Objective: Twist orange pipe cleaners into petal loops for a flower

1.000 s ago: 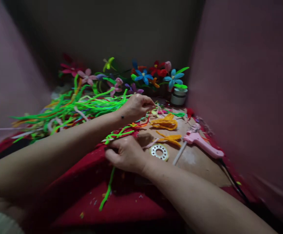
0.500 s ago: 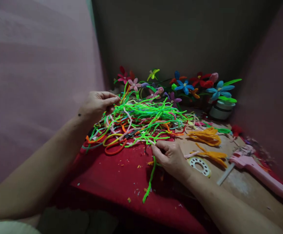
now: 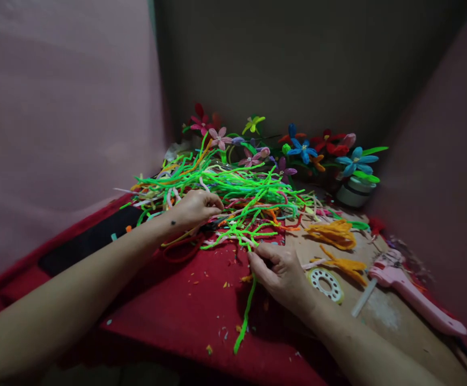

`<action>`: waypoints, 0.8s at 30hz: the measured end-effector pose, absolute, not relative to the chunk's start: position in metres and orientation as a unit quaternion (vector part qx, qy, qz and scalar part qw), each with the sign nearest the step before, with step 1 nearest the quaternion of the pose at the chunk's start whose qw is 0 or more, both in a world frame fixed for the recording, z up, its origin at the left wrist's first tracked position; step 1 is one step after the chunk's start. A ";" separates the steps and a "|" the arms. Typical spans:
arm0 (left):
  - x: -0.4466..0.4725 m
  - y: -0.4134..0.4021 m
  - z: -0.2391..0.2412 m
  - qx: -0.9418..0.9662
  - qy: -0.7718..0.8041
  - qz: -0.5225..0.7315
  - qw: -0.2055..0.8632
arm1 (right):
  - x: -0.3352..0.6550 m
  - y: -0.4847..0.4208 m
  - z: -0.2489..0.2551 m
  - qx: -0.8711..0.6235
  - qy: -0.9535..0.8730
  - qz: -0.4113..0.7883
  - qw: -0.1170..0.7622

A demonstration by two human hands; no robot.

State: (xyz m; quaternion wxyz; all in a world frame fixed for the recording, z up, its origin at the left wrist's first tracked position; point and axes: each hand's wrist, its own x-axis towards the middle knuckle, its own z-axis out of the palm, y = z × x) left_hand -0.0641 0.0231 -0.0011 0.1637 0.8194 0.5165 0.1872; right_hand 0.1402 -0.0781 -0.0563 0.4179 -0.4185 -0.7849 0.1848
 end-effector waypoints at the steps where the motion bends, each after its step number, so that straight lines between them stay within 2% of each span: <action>1: -0.062 0.025 -0.005 0.828 0.514 0.170 0.142 | 0.140 -0.078 -0.056 -0.418 -0.785 0.186 0.418; 5: -0.058 0.028 -0.019 0.848 0.504 0.145 0.080 | 0.140 -0.079 -0.056 -0.413 -0.789 0.188 0.415; 17: -0.036 0.039 -0.024 0.869 0.465 0.162 0.050 | 0.139 -0.079 -0.056 -0.405 -0.791 0.196 0.414; 24: -0.002 0.060 -0.035 0.857 0.496 0.138 -0.008 | 0.139 -0.077 -0.058 -0.406 -0.789 0.187 0.422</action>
